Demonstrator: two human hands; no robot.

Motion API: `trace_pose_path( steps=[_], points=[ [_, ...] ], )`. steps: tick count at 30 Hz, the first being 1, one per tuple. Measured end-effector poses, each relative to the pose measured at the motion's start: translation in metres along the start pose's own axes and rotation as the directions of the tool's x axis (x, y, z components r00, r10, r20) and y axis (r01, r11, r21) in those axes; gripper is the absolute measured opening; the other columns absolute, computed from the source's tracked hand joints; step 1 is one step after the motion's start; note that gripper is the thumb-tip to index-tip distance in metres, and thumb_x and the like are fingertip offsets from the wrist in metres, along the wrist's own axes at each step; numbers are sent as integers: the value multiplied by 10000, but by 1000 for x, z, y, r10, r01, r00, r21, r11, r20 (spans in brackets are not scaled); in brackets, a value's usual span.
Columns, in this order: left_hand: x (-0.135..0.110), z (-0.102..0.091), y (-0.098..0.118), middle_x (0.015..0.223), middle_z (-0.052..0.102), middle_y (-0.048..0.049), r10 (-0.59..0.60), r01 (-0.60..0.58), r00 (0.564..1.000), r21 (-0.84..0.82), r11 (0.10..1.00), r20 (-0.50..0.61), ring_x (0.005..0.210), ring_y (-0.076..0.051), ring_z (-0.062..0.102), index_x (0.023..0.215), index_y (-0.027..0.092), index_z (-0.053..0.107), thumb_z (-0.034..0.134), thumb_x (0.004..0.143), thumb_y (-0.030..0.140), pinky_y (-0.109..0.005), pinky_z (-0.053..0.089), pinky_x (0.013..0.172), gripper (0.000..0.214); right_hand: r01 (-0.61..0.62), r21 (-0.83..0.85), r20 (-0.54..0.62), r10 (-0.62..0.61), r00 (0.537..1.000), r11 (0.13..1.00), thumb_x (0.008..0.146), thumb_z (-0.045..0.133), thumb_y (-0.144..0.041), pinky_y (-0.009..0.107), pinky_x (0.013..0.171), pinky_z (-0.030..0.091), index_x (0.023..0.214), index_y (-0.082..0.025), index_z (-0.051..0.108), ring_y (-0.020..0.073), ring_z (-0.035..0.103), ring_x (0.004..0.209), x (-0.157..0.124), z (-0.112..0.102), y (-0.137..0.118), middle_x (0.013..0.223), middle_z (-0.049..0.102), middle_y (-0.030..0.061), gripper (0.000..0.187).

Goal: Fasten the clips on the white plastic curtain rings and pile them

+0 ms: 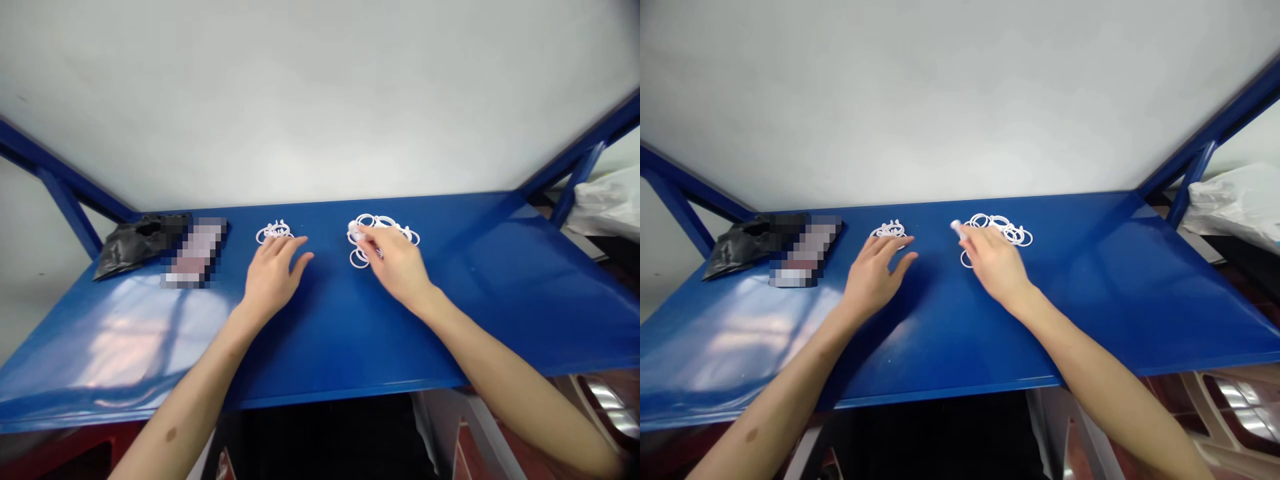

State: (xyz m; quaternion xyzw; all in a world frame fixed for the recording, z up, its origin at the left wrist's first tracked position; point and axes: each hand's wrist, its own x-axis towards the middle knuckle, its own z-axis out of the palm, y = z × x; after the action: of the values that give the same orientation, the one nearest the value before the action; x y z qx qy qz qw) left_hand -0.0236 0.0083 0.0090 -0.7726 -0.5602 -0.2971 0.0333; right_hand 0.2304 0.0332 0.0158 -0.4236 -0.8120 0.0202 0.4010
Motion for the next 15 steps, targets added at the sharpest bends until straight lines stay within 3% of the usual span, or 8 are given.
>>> trace_pose_path(
  steps=[2, 5, 10, 15],
  points=[
    [1, 0, -14, 1197, 681, -153, -76, 73, 997, 206, 976, 7, 1088, -329, 589, 1235, 169, 652, 526, 982, 344, -474, 488, 932, 333, -87, -142, -52, 80, 995, 986, 995, 565, -258, 436, 814, 545, 1138, -194, 695, 269, 658, 937, 6, -10, 17, 1030, 745, 111, 203],
    [0, 1, -31, 1149, 681, -177, -135, 86, 985, 361, 929, 112, 1058, -360, 573, 1164, 138, 681, 544, 949, 296, -476, 485, 868, 300, -124, -242, -18, 123, 992, 962, 983, 562, -230, 436, 776, 530, 1049, -186, 701, 284, 617, 917, 9, -17, 38, 961, 742, 113, 160],
    [0, -2, -37, 1018, 724, -121, -131, 66, 977, 341, 938, 170, 970, -335, 570, 990, 202, 720, 478, 974, 264, -447, 456, 783, 250, -109, -248, 112, 140, 984, 963, 969, 560, -208, 440, 757, 514, 967, -192, 705, 278, 573, 857, 8, -13, 52, 934, 736, 106, 146],
    [1, -8, -30, 1008, 744, -92, -115, 77, 986, 277, 958, 124, 937, -311, 576, 978, 226, 714, 482, 977, 283, -436, 448, 776, 239, -133, -191, 29, 141, 990, 973, 978, 488, -158, 435, 792, 511, 995, -198, 718, 271, 584, 900, 12, -19, 46, 970, 730, 99, 234]
  ],
)
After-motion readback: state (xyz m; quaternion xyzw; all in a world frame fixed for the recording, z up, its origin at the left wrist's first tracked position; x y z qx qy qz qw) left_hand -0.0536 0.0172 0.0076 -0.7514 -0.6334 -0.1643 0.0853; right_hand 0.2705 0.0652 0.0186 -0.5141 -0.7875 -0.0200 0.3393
